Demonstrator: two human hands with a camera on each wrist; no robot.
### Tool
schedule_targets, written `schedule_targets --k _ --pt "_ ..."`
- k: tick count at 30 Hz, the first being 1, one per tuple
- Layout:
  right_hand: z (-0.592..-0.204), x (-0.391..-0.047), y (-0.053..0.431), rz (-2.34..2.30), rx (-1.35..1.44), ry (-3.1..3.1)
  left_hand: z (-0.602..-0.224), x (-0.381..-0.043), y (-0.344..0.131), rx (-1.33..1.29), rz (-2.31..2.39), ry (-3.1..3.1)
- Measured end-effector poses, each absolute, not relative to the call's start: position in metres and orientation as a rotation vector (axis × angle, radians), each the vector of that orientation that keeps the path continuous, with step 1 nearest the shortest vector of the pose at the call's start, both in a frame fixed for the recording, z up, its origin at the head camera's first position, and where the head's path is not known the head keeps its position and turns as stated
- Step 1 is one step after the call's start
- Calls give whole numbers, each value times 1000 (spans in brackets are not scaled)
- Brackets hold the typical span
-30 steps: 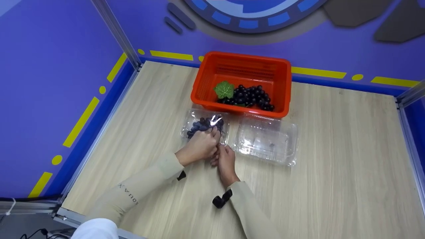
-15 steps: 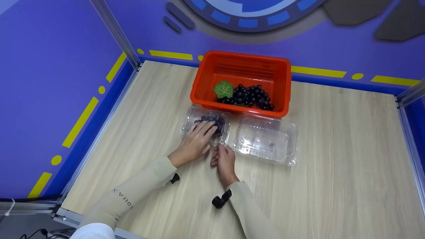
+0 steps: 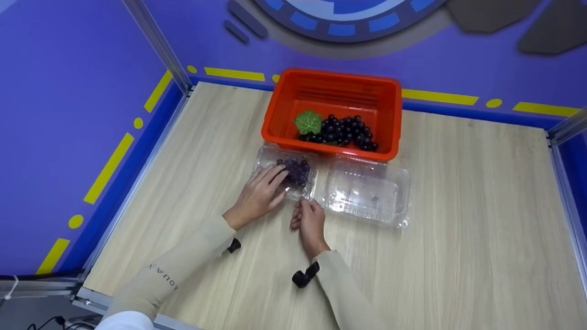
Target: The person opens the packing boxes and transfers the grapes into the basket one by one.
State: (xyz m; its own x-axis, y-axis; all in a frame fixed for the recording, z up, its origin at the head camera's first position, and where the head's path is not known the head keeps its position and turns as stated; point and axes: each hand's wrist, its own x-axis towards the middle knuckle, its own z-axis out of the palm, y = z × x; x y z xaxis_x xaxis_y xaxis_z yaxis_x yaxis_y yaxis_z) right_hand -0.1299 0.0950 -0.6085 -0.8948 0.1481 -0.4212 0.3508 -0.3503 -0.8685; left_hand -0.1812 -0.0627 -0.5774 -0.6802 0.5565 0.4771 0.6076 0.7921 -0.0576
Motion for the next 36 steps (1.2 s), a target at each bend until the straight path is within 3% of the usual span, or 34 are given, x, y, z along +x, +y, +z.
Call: schedule_targets --k 36 --pt "-606 -132 93 -2352 637 1690 -570 -187 -69 -787 79 -2578"
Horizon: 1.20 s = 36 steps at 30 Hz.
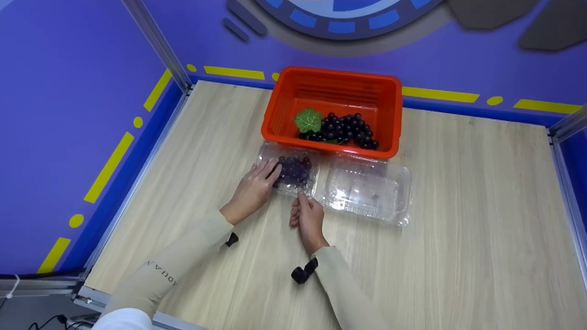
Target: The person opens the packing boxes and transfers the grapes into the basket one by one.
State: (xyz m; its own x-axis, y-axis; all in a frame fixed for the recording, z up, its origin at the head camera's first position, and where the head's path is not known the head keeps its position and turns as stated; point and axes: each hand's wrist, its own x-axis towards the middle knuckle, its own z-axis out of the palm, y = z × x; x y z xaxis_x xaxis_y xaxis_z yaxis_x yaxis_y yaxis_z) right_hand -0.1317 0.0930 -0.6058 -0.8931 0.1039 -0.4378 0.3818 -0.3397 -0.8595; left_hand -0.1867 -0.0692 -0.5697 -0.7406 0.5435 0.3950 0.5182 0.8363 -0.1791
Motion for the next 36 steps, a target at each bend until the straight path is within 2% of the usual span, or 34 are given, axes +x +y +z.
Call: schedule_targets --k 9,28,36 --pt "-610 -136 90 -2271 566 1759 -567 -186 -66 -807 73 -2594" --pt "-608 -136 95 -2244 560 1717 -547 -197 -69 -945 81 -2692" --pt "-609 -133 92 -2264 594 1755 -540 -200 -68 -928 56 -2607"
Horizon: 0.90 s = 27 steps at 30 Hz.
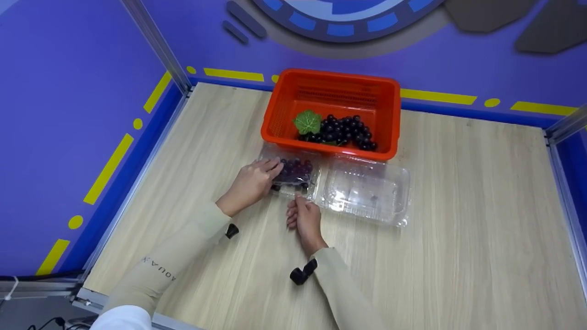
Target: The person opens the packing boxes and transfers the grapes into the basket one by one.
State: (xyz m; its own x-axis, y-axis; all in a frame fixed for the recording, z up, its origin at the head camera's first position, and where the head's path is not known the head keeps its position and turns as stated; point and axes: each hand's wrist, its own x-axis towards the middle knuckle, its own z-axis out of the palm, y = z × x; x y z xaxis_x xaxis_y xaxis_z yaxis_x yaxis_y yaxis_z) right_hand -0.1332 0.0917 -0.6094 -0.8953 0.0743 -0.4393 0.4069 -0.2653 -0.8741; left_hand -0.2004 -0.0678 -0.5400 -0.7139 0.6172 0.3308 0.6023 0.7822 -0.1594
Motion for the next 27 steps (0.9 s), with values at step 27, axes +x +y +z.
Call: schedule_targets --k 27 --pt "-612 -129 96 -2297 586 1763 -531 -204 -40 -1071 91 -2446"
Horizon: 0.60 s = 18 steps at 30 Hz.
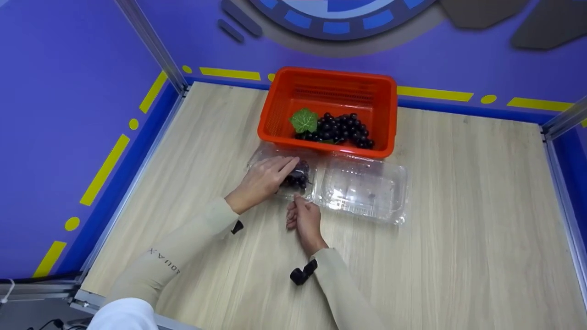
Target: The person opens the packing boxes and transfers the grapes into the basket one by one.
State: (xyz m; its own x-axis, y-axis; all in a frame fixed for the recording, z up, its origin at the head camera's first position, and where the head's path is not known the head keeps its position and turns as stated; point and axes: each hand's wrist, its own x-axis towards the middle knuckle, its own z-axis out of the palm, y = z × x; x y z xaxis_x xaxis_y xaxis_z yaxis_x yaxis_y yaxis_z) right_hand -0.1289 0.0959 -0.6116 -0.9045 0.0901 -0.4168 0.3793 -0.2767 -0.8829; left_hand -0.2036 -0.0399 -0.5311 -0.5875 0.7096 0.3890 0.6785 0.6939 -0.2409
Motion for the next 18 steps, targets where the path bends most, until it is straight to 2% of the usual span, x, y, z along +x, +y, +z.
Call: schedule_targets --k 18 --pt "-609 -128 100 -2287 575 1713 -521 -211 -45 -1193 -120 -2317"
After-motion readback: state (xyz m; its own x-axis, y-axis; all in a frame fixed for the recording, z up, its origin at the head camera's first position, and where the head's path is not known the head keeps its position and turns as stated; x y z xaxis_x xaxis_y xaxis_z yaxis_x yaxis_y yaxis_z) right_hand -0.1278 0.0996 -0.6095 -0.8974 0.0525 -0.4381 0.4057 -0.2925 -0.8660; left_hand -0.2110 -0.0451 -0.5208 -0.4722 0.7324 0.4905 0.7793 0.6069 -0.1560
